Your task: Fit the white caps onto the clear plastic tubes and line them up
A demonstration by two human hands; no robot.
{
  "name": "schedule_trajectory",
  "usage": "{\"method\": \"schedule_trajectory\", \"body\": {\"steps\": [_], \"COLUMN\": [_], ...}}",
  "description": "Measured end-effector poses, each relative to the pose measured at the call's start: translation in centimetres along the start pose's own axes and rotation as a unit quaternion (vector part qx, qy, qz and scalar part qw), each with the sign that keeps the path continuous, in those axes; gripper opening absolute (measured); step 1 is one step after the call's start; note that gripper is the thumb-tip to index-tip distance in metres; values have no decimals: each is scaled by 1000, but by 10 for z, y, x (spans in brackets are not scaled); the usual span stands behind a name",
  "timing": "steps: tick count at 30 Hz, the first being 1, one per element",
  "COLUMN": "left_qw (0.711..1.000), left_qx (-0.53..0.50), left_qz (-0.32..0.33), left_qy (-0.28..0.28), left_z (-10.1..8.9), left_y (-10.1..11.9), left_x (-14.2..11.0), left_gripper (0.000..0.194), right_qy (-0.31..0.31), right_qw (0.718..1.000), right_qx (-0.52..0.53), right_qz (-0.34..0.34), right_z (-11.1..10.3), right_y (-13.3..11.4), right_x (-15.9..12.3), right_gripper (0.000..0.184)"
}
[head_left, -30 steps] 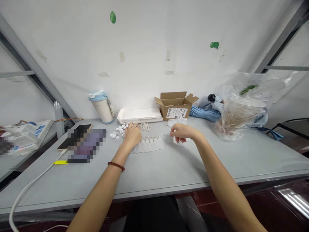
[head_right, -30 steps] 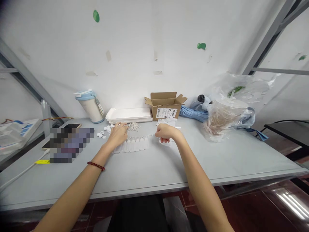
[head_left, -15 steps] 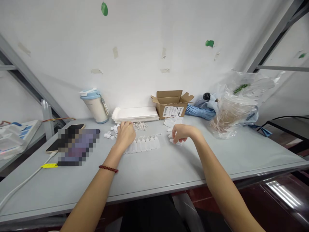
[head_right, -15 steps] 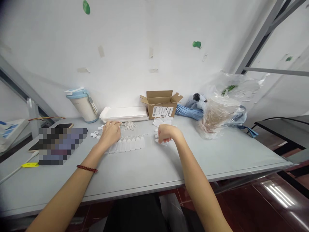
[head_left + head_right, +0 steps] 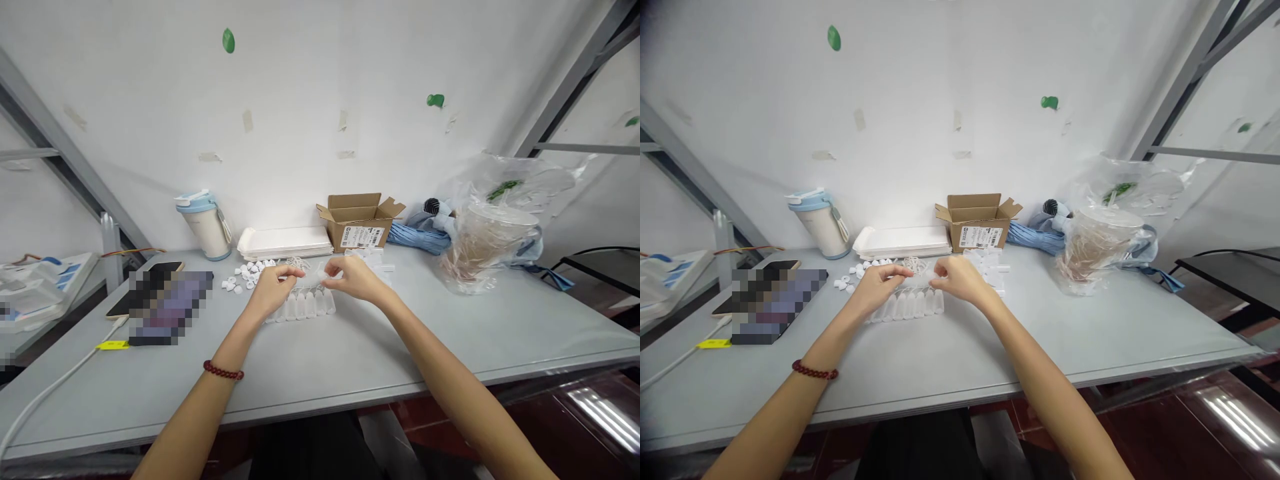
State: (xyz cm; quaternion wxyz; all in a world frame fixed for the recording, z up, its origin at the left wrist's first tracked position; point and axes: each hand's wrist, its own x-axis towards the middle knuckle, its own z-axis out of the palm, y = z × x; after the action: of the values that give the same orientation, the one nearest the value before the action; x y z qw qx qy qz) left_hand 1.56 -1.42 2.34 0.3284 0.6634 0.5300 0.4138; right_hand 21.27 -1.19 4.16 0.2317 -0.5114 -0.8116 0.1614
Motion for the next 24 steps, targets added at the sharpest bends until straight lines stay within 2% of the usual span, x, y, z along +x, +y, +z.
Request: {"method": "schedule_trajectory", "body": {"steps": [4,8,11,16,24], "left_qw": [989,954,930,916,924], "left_qx": [-143,-289,-352,-385,-372], "left_qz": [-15,-44,-69,-91,-82], "left_qy": [-44,-72,-82,-61,-40], "left_z": [3,5,5,6,8], "left_y": [5,5,3,3,-2], "left_x": [-4,-3,-2,-1,-1], "left_gripper": [18,15,15,18,25], "right_qy": [40,47,52,59,82], "right_qw": [999,997,997,996,993], "right_qx": [-36,-57,-53,-60,-50], "right_qz": [-3,-12,-25,-39,-69], "right_z": [12,18,22,26,28], "right_y": [-8,-9,-8,-8,-11], "right_x": [1,2,2,2,0], "right_gripper": [13,14,15,16,19]}}
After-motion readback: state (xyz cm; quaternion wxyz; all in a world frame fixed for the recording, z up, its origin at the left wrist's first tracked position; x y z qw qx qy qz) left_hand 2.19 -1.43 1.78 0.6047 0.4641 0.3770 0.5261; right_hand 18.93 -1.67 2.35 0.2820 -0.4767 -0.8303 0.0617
